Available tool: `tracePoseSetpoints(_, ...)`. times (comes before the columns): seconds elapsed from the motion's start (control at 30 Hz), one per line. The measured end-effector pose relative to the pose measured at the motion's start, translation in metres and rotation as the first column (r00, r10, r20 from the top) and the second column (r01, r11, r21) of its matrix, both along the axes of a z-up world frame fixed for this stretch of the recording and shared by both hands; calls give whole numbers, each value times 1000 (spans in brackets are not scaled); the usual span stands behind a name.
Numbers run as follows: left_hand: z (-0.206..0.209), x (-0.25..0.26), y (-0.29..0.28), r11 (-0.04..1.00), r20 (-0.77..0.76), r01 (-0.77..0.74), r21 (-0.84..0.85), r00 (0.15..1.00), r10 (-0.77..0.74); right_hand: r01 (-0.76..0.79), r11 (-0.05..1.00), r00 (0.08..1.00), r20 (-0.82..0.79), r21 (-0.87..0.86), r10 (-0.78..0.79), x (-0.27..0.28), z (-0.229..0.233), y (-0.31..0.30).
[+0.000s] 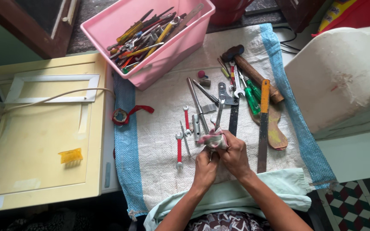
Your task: The person wipes various hand tools with a cloth and places them into a pink plastic bin. They handle wrenches, pliers, screwdrivers, and a hammer one at a time, cleaning each before storing it. The bin is emptied and refilled as part of the organizing process.
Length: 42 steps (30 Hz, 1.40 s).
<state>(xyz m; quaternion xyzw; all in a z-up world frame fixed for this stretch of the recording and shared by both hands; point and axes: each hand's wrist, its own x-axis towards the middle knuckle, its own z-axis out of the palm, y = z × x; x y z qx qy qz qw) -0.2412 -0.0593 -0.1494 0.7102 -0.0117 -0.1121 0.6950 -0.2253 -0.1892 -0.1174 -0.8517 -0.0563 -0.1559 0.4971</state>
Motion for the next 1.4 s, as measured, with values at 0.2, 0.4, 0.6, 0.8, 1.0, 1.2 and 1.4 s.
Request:
tracePoseSetpoints(0.2, 7, 12, 17, 986, -25, -126, -106, 992, 124, 117, 993, 986, -117, -27, -119, 25, 22, -1)
tracePoseSetpoints(0.4, 4, 31, 58, 924, 49, -349, 160, 937, 345, -119, 833, 932, -349, -541, -93, 53, 34, 42)
tracePoseSetpoints(0.6, 12, 40, 76, 916, 5, -391, 90, 920, 393, -207, 647, 940, -332, -734, -76, 64, 30, 63)
tracePoseSetpoints(0.8, 6, 46, 85, 940, -55, -340, -39, 940, 338, -238, 650, 961, -273, -722, 49, 63, 20, 47)
tracePoseSetpoints(1.0, 3, 43, 87, 937, -70, -341, -72, 939, 336, -60, 994, 846, -523, 91, 99, 88, 12, 18)
tracePoseSetpoints(1.2, 3, 41, 87, 944, -49, -326, -48, 945, 324, 78, 707, 884, -377, 703, 277, 123, 48, 7)
tracePoseSetpoints(1.4, -5, 41, 88, 945, -134, -323, -51, 940, 314, -79, 603, 876, -233, 794, 422, 234, 138, 54)
